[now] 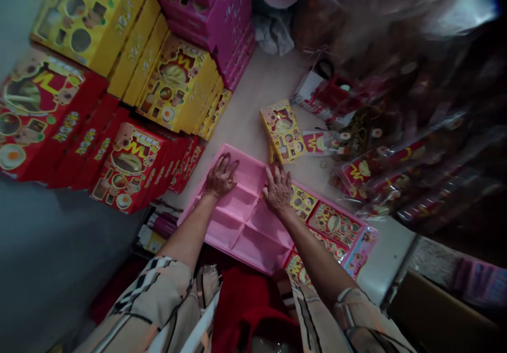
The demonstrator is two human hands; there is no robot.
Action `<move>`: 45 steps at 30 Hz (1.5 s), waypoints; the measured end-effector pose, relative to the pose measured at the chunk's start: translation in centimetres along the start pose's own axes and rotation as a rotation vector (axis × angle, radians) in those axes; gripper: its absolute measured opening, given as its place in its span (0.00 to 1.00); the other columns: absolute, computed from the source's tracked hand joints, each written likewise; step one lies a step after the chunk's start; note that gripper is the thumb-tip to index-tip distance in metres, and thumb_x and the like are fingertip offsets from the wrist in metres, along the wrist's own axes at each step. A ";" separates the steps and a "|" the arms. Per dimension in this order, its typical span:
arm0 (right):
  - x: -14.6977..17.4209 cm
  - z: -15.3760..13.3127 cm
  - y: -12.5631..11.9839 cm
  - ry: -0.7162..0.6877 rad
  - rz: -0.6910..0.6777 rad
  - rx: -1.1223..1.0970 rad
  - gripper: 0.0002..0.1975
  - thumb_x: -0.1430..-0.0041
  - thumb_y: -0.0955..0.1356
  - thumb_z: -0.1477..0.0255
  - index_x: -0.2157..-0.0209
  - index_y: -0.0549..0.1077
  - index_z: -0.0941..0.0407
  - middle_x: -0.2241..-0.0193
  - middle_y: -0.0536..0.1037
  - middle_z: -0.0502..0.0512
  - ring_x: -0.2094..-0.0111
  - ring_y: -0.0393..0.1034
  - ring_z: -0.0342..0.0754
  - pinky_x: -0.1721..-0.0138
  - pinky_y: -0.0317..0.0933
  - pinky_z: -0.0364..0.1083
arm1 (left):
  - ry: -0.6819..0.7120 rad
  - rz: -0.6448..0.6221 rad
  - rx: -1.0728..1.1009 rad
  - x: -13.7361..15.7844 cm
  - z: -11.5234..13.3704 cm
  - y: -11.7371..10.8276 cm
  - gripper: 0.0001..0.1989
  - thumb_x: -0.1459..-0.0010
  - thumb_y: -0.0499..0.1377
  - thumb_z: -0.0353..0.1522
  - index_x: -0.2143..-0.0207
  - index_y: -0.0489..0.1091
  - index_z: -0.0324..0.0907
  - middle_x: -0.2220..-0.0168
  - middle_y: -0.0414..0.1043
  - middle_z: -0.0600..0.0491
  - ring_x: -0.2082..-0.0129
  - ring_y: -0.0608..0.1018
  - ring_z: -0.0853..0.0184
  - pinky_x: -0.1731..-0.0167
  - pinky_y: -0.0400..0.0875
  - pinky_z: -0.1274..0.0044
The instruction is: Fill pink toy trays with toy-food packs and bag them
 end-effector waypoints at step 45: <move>9.8 -4.7 0.8 -0.457 0.007 -0.258 0.29 0.44 0.72 0.51 0.44 0.73 0.48 0.35 0.60 0.63 0.31 0.48 0.65 0.33 0.41 0.68 | -0.036 0.008 -0.052 0.2 0.0 0.6 0.31 0.41 0.57 0.32 0.34 0.66 0.49 0.28 0.54 0.49 0.28 0.56 0.51 0.31 0.55 0.58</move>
Point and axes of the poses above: each hand's wrist, its own x-axis away from the middle knuckle, its own y-axis out of the palm, z = x × y, the point moved 10 cm from there along -x, towards the middle knuckle
